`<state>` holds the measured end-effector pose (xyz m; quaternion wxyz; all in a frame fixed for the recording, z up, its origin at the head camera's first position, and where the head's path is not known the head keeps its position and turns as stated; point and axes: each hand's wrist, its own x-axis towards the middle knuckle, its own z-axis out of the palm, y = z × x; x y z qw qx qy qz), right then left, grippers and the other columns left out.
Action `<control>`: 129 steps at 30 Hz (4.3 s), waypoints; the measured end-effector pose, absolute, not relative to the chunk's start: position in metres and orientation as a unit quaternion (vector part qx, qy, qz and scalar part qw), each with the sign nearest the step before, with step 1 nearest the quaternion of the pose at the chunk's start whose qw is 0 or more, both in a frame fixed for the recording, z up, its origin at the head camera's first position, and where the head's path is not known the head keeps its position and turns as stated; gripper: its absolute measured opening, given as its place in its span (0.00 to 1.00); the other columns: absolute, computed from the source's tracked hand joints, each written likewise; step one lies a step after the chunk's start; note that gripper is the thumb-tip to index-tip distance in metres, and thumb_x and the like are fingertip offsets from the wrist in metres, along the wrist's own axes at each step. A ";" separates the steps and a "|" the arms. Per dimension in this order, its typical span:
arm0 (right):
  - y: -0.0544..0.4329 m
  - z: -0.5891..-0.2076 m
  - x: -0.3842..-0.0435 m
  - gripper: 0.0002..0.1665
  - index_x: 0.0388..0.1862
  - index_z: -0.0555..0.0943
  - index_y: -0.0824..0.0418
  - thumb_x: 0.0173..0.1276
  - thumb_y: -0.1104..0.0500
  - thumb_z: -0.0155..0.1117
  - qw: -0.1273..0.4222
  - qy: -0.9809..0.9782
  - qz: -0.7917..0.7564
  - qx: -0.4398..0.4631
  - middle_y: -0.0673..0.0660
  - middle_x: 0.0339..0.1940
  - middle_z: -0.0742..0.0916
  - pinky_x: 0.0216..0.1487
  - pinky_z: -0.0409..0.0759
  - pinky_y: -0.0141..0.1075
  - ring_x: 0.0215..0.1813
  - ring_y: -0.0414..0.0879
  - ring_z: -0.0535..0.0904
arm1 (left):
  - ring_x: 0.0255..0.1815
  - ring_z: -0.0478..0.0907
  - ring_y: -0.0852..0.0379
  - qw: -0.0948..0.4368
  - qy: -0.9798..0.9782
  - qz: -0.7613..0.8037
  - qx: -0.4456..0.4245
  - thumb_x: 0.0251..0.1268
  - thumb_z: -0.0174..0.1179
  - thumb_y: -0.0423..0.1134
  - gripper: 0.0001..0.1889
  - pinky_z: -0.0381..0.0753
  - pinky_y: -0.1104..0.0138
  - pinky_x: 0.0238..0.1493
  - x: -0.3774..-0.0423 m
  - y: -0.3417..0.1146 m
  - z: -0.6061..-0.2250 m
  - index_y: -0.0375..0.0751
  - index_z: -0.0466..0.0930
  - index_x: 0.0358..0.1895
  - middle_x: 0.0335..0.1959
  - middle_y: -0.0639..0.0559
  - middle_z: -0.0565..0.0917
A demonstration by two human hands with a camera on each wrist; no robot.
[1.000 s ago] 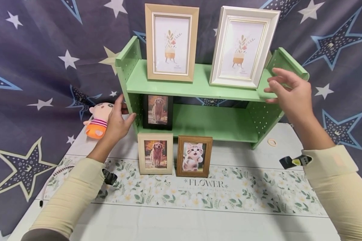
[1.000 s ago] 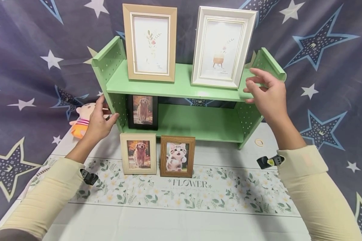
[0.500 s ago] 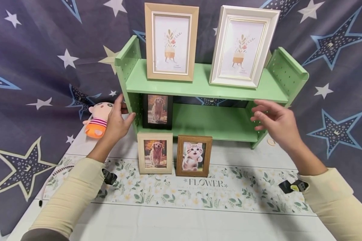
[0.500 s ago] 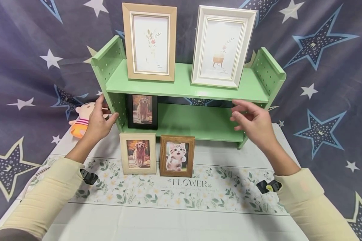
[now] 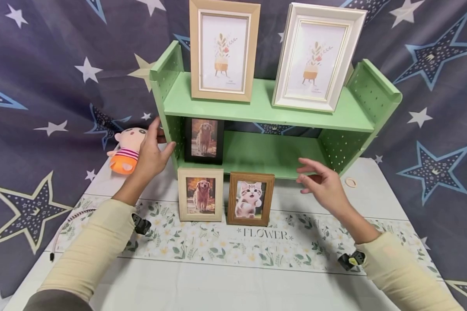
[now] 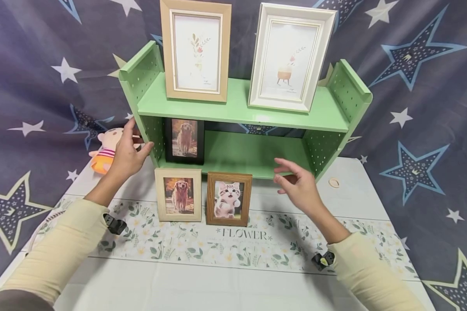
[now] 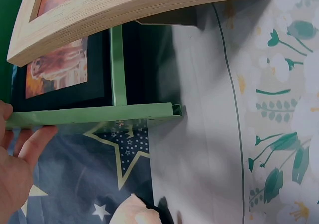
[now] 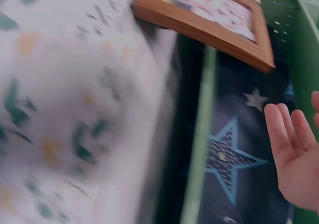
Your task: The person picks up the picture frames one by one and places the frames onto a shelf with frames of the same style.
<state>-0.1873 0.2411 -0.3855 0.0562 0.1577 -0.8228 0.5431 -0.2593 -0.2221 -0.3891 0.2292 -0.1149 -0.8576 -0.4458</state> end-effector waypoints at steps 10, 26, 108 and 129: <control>0.220 -0.442 -0.174 0.37 0.76 0.69 0.62 0.69 0.71 0.65 0.009 -0.803 0.578 0.146 0.73 0.61 0.82 0.43 0.90 0.39 0.51 0.55 0.88 | 0.53 0.81 0.33 0.228 -0.858 -0.446 -0.112 0.68 0.60 0.26 0.42 0.78 0.42 0.61 -0.258 -0.221 -0.387 0.44 0.51 0.82 0.53 0.29 0.78; 0.193 -0.478 -0.161 0.38 0.72 0.71 0.59 0.64 0.74 0.67 -0.017 -0.781 0.608 0.141 0.72 0.61 0.83 0.44 0.90 0.37 0.53 0.66 0.85 | 0.53 0.81 0.33 0.224 -0.858 -0.449 -0.111 0.68 0.59 0.26 0.42 0.78 0.41 0.61 -0.259 -0.223 -0.388 0.45 0.51 0.82 0.54 0.29 0.78; 0.180 -0.445 -0.196 0.40 0.76 0.71 0.52 0.66 0.74 0.66 0.019 -0.728 0.684 0.027 0.72 0.61 0.83 0.39 0.91 0.42 0.42 0.37 0.89 | 0.57 0.78 0.32 0.228 -0.858 -0.444 -0.124 0.69 0.59 0.26 0.41 0.78 0.43 0.64 -0.259 -0.220 -0.388 0.41 0.50 0.82 0.62 0.27 0.71; 0.165 -0.434 -0.248 0.40 0.75 0.73 0.47 0.67 0.73 0.66 0.030 -0.726 0.687 -0.001 0.67 0.63 0.84 0.38 0.90 0.40 0.46 0.42 0.89 | 0.58 0.77 0.34 0.234 -0.856 -0.442 -0.127 0.69 0.59 0.25 0.41 0.79 0.45 0.63 -0.259 -0.221 -0.390 0.42 0.50 0.82 0.63 0.27 0.70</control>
